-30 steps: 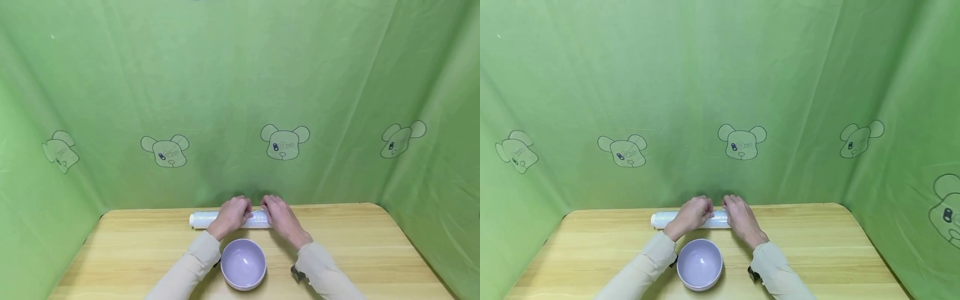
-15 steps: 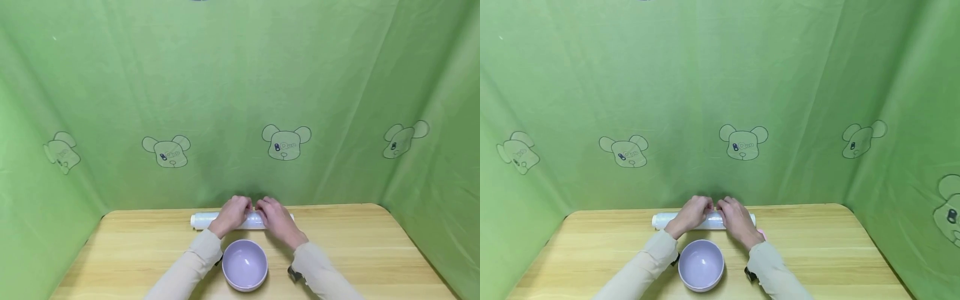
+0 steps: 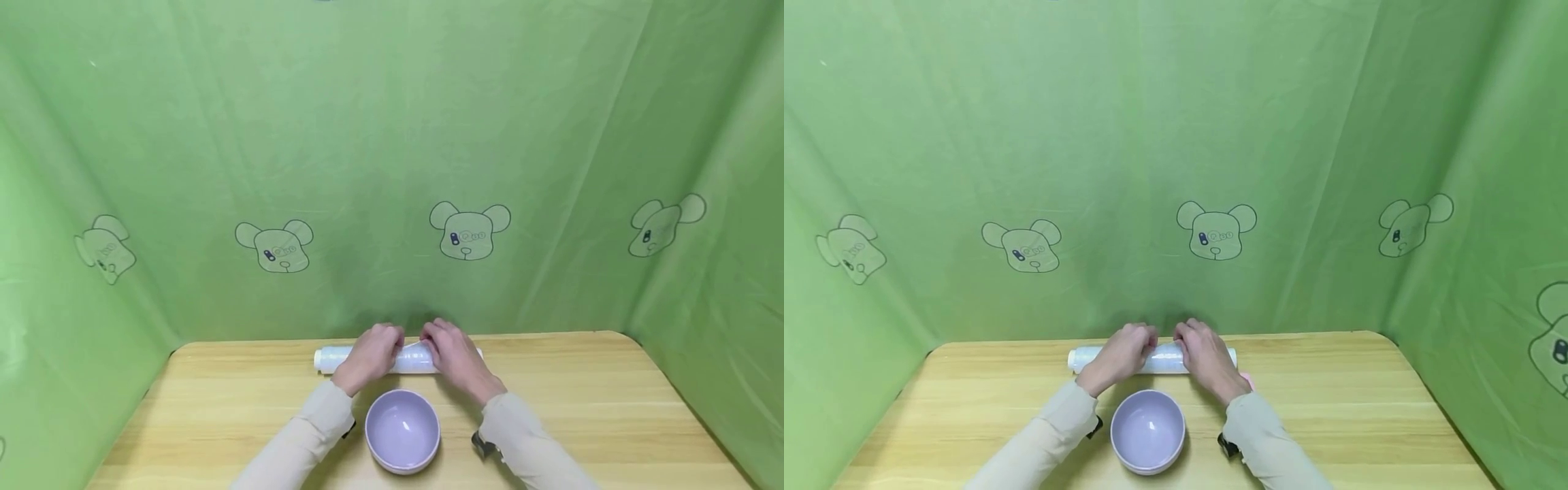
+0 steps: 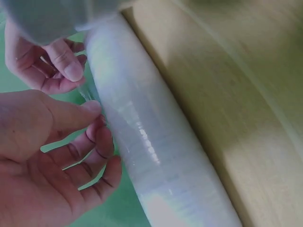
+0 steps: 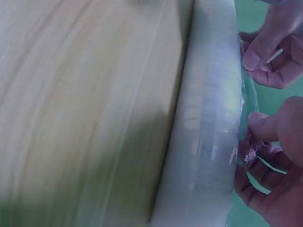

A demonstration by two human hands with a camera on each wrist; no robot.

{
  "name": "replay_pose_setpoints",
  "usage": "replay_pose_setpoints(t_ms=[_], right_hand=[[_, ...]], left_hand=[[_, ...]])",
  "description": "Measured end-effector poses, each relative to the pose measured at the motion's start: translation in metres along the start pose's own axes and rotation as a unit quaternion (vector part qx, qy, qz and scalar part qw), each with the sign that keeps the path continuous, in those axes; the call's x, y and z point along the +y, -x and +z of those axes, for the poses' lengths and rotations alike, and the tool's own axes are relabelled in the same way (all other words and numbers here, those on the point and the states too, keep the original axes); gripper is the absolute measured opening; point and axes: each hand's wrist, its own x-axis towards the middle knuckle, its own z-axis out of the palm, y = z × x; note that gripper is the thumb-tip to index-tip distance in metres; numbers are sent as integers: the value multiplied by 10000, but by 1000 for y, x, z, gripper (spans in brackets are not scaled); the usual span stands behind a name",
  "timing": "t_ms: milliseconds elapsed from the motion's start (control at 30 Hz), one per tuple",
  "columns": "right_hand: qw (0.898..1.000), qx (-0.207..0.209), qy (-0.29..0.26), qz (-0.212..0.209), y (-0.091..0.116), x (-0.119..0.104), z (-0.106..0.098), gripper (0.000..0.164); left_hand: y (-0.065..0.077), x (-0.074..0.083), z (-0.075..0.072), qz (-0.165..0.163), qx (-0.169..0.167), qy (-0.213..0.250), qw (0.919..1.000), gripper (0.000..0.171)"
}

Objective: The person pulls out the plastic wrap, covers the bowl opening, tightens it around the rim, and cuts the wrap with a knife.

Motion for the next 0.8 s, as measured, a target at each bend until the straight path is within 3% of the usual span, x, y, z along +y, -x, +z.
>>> replay_pose_setpoints(t_ms=[267,400,600,800], right_hand=[[9990,-210,155,-376,-3,-4,5,14],[9996,-143,92,-241,-7,-6,6,7],[9999,-126,-38,10,-10,-7,4,6],[9996,-172,4,-214,-10,-11,7,14]], left_hand=[[-5,1,-3,-54,-32,-121,9999,20],[1,-1,-2,-120,-33,-13,9999,11],[12,-8,-7,-123,55,18,9999,11],[10,-13,-10,-45,141,-136,9998,20]])
